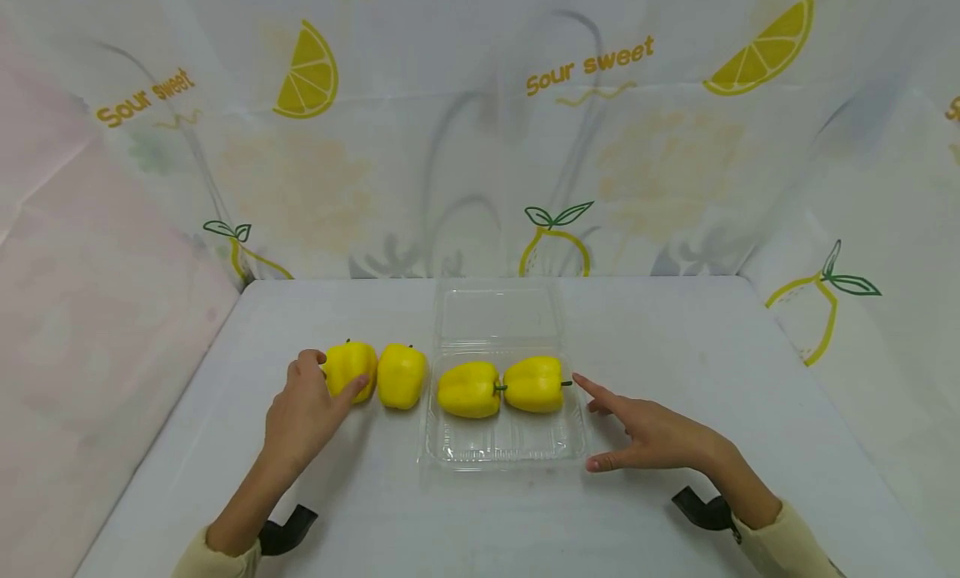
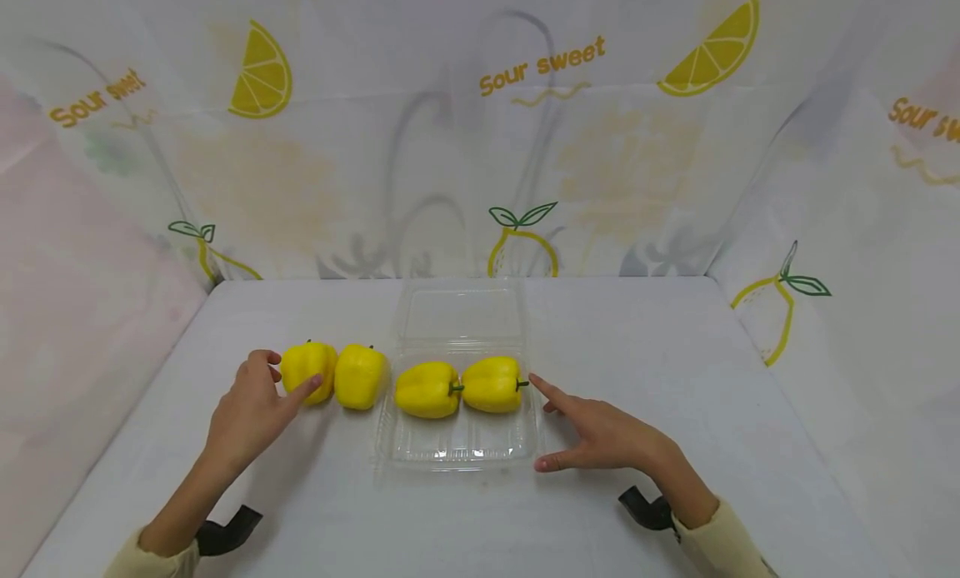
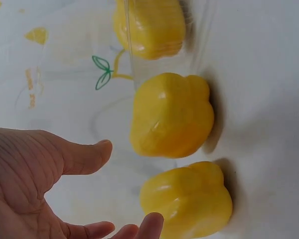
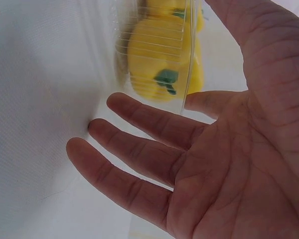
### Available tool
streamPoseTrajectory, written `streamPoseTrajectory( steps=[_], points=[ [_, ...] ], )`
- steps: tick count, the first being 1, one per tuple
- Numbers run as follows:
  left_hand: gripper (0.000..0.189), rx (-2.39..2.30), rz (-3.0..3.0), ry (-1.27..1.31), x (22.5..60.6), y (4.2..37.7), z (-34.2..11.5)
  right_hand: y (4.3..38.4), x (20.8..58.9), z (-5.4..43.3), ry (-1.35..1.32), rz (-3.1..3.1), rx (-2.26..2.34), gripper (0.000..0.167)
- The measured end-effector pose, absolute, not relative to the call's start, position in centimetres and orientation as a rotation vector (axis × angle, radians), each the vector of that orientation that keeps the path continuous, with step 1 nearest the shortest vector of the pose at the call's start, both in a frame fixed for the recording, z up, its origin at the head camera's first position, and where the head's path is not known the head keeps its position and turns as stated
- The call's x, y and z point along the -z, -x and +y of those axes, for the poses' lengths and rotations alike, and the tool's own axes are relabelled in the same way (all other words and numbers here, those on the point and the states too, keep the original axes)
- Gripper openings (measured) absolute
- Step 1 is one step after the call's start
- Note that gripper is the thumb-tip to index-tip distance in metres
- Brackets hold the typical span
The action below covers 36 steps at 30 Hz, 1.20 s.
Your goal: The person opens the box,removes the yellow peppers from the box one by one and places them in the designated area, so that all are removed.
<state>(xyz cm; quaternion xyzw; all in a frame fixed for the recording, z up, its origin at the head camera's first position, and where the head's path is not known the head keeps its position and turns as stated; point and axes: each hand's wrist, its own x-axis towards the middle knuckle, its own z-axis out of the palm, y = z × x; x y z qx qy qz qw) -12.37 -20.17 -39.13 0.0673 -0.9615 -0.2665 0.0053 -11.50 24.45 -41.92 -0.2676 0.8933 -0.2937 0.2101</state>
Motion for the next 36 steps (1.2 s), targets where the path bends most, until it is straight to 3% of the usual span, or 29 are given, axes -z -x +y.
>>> streamPoseTrajectory(
  steps=[16,36],
  points=[
    [0.062,0.863,-2.893,0.061,38.6,12.1,-17.0,11.7,41.7,24.4,0.753,2.491,0.792,0.11],
    [0.063,0.854,-2.86,0.448,39.7,12.9,-13.0,11.7,41.8,24.3,0.746,2.492,0.797,0.11]
  ],
)
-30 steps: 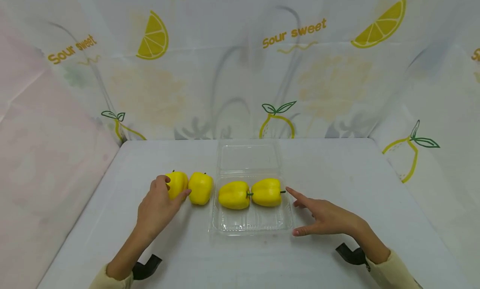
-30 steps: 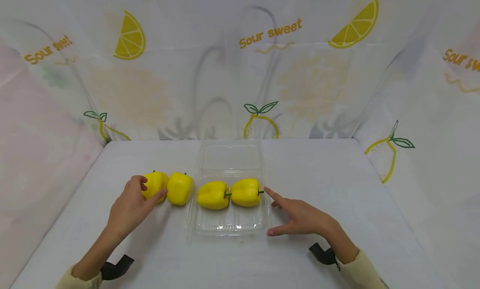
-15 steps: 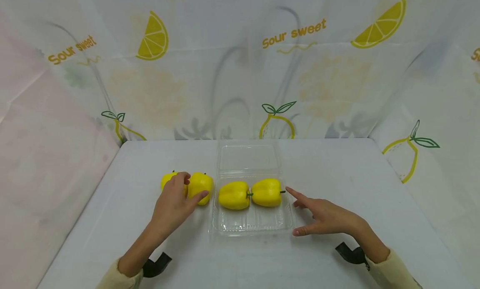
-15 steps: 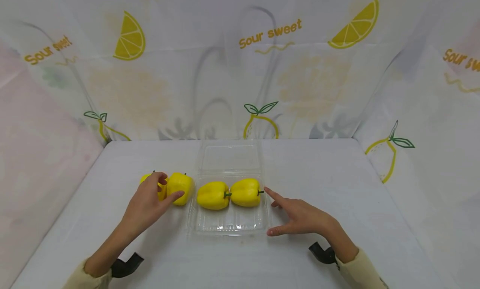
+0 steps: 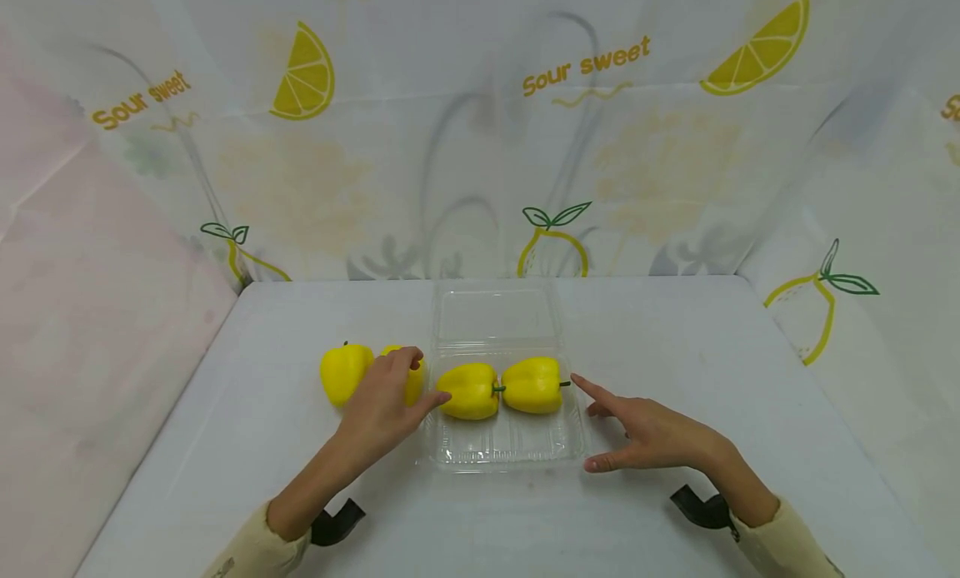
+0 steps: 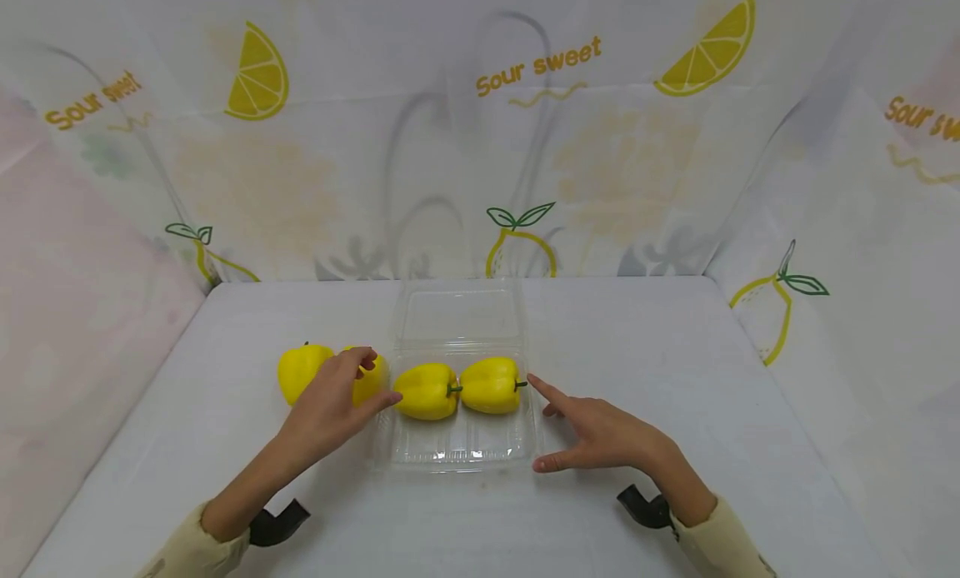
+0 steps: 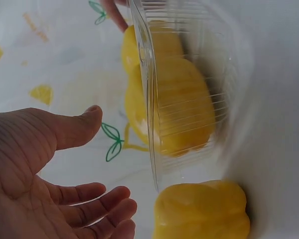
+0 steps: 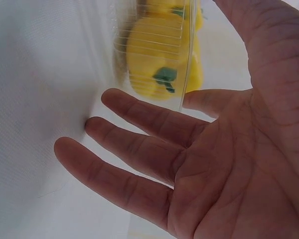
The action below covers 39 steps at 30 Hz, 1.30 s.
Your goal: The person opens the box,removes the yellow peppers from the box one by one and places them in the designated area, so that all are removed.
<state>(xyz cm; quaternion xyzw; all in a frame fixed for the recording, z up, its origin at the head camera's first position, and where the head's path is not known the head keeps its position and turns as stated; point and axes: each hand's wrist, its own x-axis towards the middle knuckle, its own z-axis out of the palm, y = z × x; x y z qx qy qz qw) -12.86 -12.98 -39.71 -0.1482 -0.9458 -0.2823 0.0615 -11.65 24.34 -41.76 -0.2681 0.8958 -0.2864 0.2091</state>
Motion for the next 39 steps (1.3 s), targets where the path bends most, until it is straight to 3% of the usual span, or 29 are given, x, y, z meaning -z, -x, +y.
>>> streamPoseTrajectory(
  steps=[23,39],
  points=[
    [0.064,0.75,-2.85,0.713,40.9,13.6,-10.5,11.6,41.7,24.3,0.748,2.494,0.786,0.11],
    [0.066,0.721,-2.867,0.758,41.2,14.0,-9.6,11.7,41.8,24.4,0.751,2.507,0.792,0.109]
  ],
)
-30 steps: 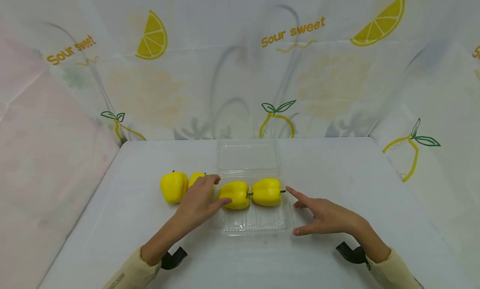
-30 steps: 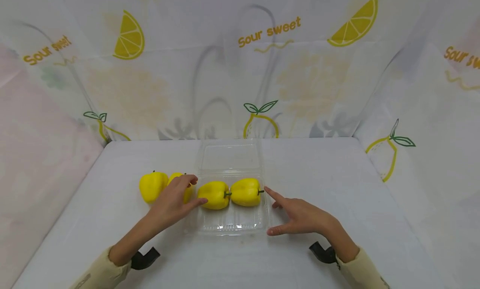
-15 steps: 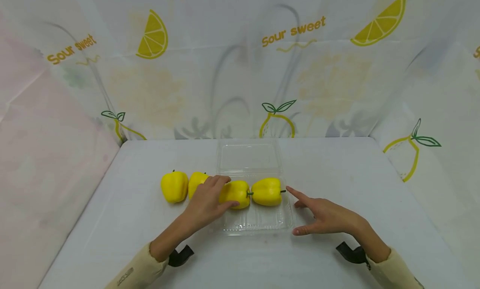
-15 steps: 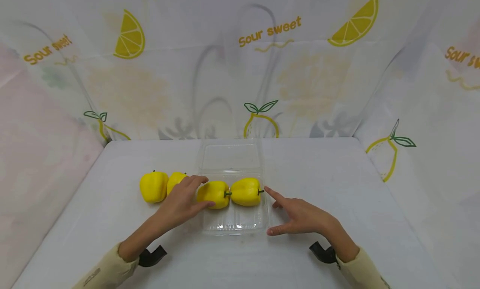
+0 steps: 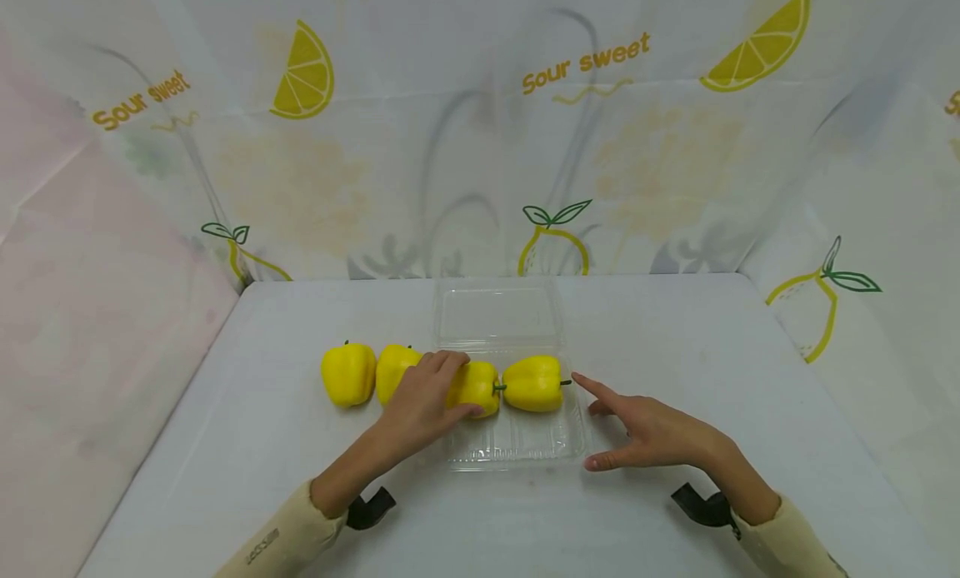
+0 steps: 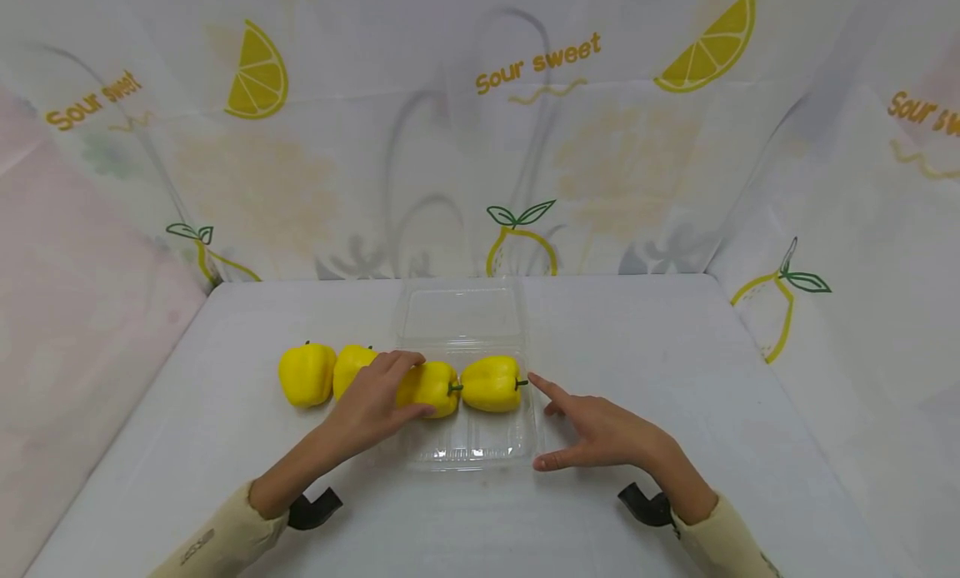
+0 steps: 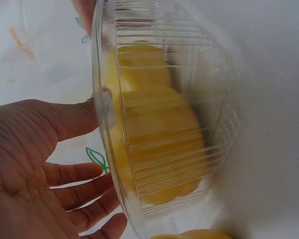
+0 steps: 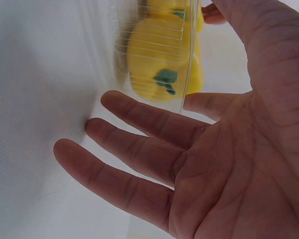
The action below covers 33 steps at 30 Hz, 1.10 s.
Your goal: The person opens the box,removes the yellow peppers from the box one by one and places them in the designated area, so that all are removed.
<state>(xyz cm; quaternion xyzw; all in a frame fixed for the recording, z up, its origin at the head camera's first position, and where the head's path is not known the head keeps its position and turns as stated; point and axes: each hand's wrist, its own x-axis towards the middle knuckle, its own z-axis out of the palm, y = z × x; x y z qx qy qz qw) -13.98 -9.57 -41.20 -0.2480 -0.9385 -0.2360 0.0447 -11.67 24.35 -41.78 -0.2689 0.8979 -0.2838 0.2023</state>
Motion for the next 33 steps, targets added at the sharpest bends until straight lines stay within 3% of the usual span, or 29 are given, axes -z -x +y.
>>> streamPoseTrajectory(
  steps=[33],
  points=[
    [0.065,0.64,-2.834,0.793,41.86,14.37,-9.27,11.56,41.73,24.33,0.738,2.497,0.808,0.108]
  ],
)
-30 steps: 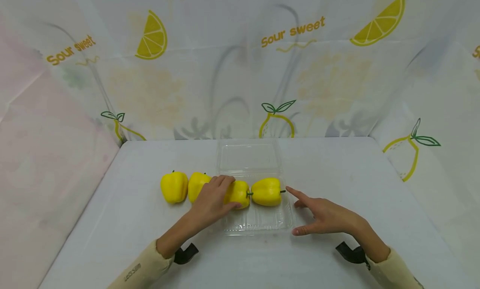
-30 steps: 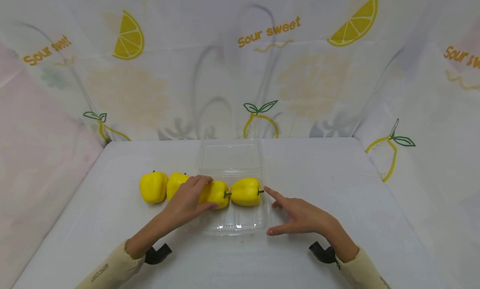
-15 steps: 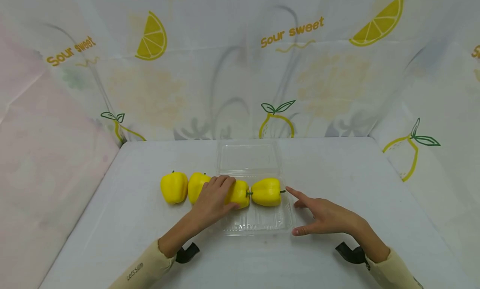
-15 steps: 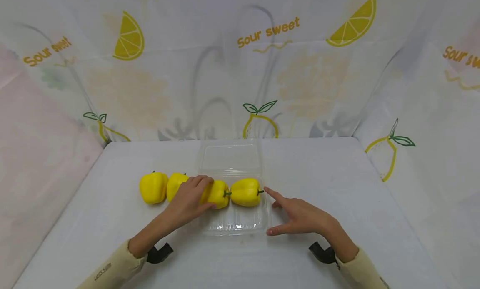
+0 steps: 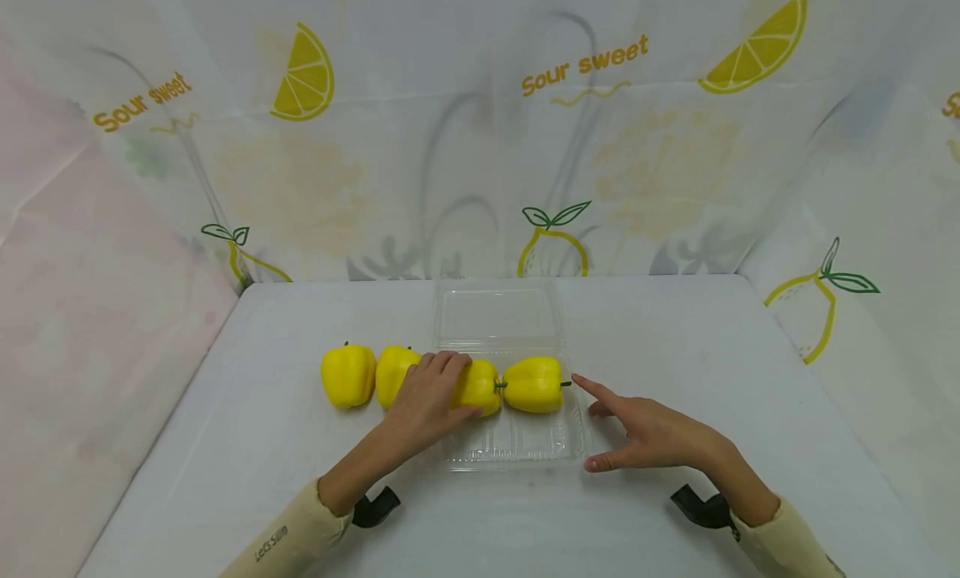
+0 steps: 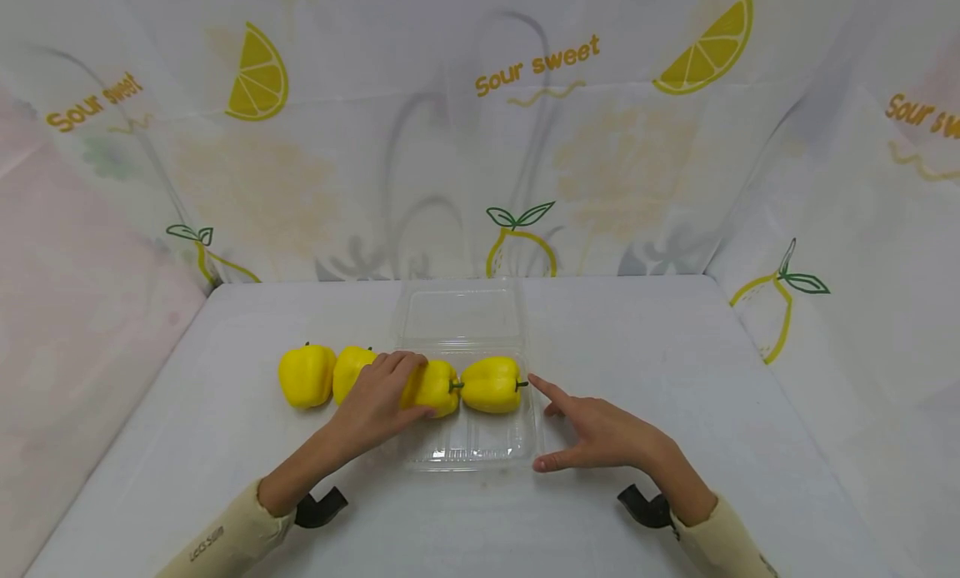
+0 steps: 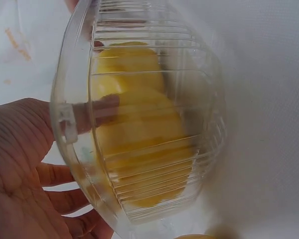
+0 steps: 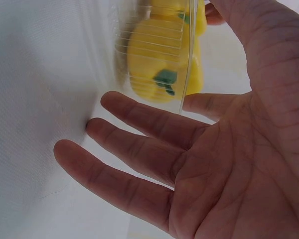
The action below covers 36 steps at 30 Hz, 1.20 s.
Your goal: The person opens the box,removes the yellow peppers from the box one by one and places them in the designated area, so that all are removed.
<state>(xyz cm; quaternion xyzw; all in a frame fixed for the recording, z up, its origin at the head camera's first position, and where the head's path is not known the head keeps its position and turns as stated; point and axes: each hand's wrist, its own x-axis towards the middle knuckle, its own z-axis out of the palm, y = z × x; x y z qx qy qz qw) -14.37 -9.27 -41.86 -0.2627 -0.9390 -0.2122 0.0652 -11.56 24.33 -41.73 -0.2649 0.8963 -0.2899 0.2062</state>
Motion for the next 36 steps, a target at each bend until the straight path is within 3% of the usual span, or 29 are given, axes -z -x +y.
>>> streamPoseTrajectory(
  steps=[36],
  points=[
    [0.069,0.952,-2.747,0.631,39.9,13.5,-9.6,11.7,41.9,24.5,0.753,2.517,0.782,0.11]
  ],
)
